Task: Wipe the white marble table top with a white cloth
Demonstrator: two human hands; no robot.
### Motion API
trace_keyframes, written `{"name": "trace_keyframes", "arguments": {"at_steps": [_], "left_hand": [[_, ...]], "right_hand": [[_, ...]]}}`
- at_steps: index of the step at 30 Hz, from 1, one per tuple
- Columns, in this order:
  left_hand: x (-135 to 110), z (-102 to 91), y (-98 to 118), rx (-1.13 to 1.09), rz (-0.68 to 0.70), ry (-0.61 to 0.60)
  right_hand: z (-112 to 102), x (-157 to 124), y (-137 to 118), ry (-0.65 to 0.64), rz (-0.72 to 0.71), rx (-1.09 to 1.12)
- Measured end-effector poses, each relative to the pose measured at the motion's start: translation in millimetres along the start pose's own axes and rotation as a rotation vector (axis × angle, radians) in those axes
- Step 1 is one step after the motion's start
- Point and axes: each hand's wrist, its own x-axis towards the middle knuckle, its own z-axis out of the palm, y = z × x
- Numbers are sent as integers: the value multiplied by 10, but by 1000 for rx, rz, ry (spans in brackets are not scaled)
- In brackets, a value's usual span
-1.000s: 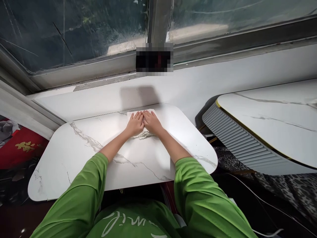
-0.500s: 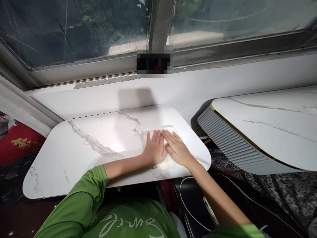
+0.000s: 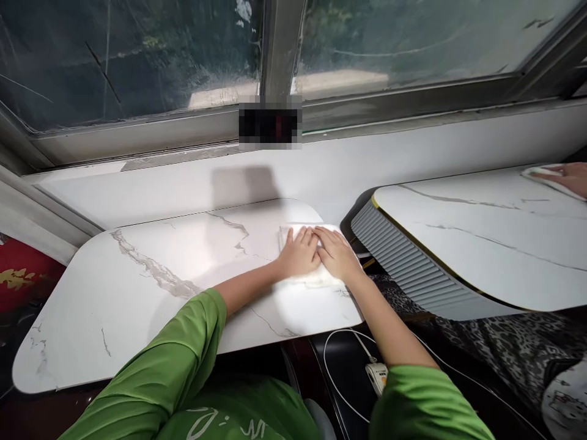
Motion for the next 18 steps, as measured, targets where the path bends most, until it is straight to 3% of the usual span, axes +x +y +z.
{"name": "trace_keyframes", "arguments": {"at_steps": [4, 9, 14, 18], "left_hand": [[343, 28, -371, -44, -60, -40], [442, 25, -567, -62, -191, -26], [280, -14, -508, -48, -172, -52], [-117, -109, -343, -33, -87, -41]], "right_hand": [[145, 532, 55, 24, 41, 30], [242, 879, -1, 1, 58, 25], [252, 682, -111, 27, 64, 42], [178, 231, -381, 72, 96, 33]]}}
